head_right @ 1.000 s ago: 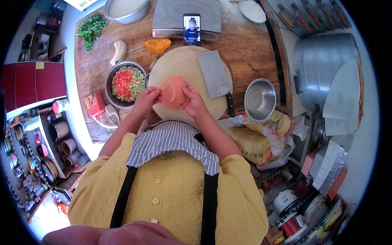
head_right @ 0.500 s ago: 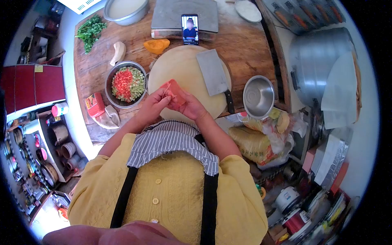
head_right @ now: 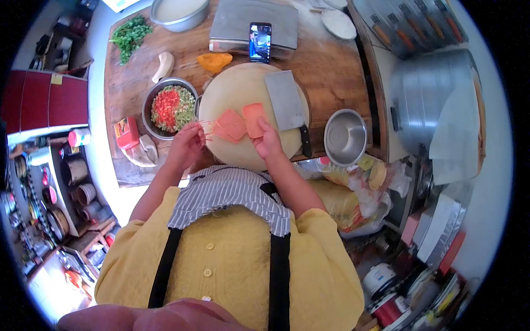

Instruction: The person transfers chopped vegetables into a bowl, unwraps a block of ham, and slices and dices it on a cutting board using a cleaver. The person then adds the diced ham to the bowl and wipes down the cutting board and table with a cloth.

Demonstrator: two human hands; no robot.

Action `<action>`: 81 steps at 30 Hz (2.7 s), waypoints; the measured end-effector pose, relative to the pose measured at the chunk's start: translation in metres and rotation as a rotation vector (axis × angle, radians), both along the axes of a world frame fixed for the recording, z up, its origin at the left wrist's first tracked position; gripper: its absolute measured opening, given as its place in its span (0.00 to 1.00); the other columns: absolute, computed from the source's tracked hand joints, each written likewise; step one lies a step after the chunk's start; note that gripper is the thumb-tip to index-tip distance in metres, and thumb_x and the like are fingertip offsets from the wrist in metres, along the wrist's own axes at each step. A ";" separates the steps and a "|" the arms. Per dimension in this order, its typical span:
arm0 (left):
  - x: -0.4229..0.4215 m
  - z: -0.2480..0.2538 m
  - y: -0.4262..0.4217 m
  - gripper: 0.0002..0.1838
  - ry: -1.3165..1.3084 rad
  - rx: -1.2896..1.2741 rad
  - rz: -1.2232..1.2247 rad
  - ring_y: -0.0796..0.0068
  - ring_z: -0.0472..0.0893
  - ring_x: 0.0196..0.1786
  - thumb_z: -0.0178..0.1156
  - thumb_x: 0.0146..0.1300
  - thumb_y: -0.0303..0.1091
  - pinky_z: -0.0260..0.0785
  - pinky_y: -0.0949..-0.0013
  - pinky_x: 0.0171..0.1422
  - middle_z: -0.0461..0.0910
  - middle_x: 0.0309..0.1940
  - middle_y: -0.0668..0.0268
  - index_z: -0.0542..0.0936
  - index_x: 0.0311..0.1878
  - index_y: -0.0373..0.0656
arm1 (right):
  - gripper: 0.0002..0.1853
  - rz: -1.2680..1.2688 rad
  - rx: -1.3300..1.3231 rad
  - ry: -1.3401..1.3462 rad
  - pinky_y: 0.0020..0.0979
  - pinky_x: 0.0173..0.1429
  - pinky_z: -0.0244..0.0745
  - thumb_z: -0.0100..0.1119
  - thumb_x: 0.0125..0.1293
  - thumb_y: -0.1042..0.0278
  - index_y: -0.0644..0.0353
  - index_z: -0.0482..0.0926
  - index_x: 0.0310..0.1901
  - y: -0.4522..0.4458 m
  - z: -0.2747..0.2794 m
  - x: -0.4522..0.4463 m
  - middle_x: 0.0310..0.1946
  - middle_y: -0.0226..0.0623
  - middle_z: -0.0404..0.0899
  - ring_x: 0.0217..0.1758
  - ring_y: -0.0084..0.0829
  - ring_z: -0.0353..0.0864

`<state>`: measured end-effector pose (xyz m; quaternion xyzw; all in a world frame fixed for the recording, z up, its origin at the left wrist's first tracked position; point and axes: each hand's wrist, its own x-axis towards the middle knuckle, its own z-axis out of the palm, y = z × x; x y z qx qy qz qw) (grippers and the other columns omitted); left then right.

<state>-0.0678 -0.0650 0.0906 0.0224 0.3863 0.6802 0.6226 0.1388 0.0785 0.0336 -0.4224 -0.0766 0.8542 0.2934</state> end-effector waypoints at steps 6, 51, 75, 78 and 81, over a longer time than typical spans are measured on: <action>0.018 0.005 -0.056 0.06 -0.098 0.008 0.351 0.78 0.74 0.34 0.49 0.68 0.28 0.71 0.73 0.46 0.74 0.32 0.70 0.73 0.45 0.39 | 0.16 0.394 0.471 -0.224 0.26 0.46 0.76 0.53 0.69 0.66 0.62 0.72 0.54 0.017 -0.011 -0.010 0.44 0.33 0.79 0.43 0.23 0.80; 0.427 -0.290 -0.677 0.16 0.875 -1.611 -0.190 0.55 0.80 0.50 0.48 0.67 0.46 0.73 0.56 0.52 0.81 0.48 0.59 0.80 0.48 0.52 | 0.15 1.426 1.298 -0.660 0.27 0.40 0.77 0.54 0.68 0.61 0.60 0.77 0.51 -0.217 0.023 0.056 0.43 0.34 0.77 0.41 0.26 0.78; 0.071 -0.068 -0.125 0.15 1.186 -0.438 0.160 0.71 0.80 0.45 0.62 0.62 0.31 0.72 0.70 0.51 0.81 0.41 0.60 0.78 0.51 0.37 | 0.22 0.597 1.790 -1.606 0.45 0.59 0.68 0.59 0.62 0.62 0.63 0.71 0.54 0.037 -0.003 0.155 0.55 0.54 0.72 0.57 0.52 0.71; 0.065 -0.052 -0.037 0.19 1.381 -0.414 -0.083 0.64 0.81 0.45 0.65 0.58 0.33 0.72 0.65 0.49 0.80 0.41 0.56 0.77 0.52 0.38 | 0.22 0.737 1.415 -1.536 0.45 0.57 0.69 0.60 0.62 0.59 0.62 0.72 0.53 0.052 0.008 0.162 0.53 0.53 0.74 0.56 0.50 0.73; 0.044 -0.090 0.015 0.22 1.676 -0.220 0.050 0.55 0.79 0.48 0.66 0.57 0.39 0.72 0.60 0.51 0.79 0.44 0.53 0.77 0.52 0.39 | 0.23 0.908 1.142 -1.403 0.45 0.52 0.72 0.62 0.61 0.56 0.64 0.73 0.51 0.060 0.005 0.163 0.47 0.51 0.78 0.50 0.49 0.77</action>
